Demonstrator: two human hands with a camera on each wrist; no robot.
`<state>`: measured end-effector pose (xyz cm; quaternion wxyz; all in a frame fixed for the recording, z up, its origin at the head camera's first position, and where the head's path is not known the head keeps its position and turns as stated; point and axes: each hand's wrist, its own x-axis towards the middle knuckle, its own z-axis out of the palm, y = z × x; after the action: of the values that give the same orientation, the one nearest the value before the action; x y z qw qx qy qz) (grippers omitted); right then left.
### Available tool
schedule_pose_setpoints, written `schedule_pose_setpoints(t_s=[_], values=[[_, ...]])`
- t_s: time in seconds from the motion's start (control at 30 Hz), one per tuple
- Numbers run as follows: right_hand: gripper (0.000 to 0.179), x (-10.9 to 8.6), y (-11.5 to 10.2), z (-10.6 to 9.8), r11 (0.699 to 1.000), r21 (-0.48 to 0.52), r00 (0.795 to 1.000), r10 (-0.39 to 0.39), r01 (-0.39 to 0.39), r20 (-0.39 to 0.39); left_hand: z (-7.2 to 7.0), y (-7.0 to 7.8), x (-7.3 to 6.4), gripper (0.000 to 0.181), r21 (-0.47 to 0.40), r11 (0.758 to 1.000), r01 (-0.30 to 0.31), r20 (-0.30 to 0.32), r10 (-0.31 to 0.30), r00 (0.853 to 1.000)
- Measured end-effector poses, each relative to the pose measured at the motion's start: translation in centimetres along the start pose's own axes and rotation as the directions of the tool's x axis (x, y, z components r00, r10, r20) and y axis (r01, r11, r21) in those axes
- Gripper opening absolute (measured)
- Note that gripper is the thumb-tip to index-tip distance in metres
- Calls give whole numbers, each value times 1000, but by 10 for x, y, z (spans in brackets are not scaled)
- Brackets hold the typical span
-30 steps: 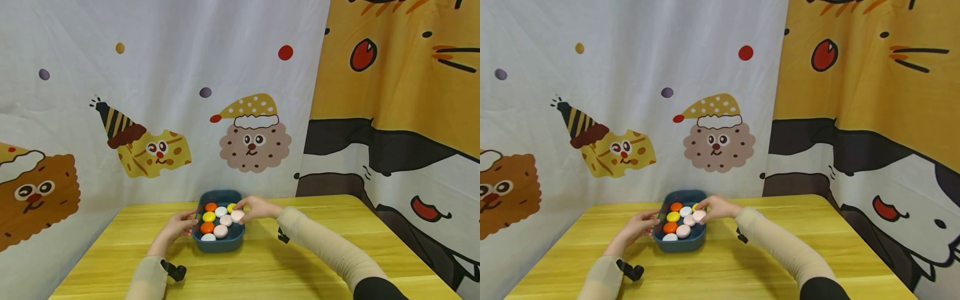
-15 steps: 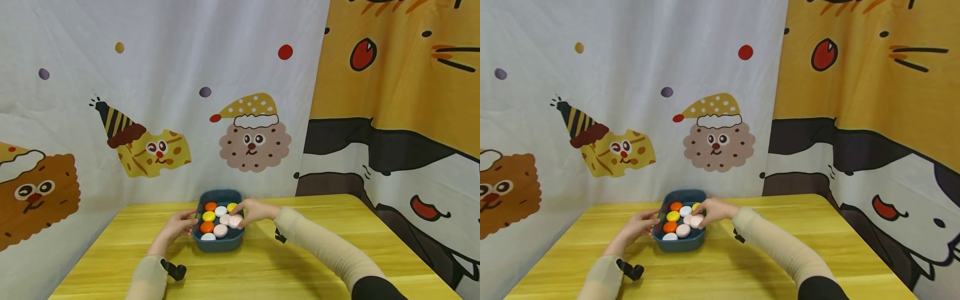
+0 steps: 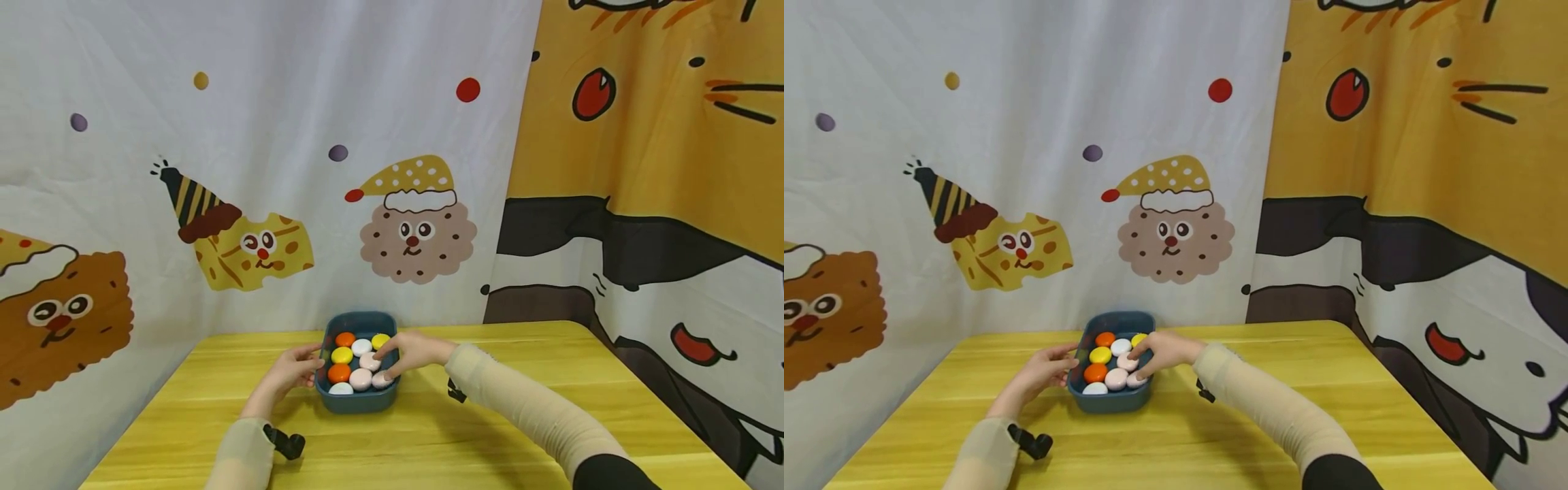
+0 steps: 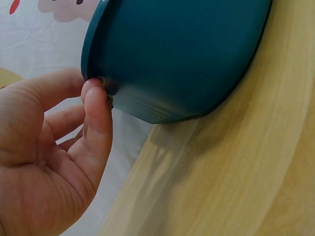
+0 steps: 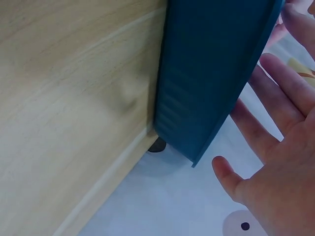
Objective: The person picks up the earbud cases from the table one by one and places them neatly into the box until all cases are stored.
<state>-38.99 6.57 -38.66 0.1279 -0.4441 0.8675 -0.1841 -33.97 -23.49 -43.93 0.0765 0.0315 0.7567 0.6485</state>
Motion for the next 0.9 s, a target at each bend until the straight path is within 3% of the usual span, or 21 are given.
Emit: schedule_pose_setpoints(t_s=[0.9], values=[[44,-13,3,-13,999,42,999,16,-14,-49,2,1,-1,56,13,1000,6,-16,-6,1000]])
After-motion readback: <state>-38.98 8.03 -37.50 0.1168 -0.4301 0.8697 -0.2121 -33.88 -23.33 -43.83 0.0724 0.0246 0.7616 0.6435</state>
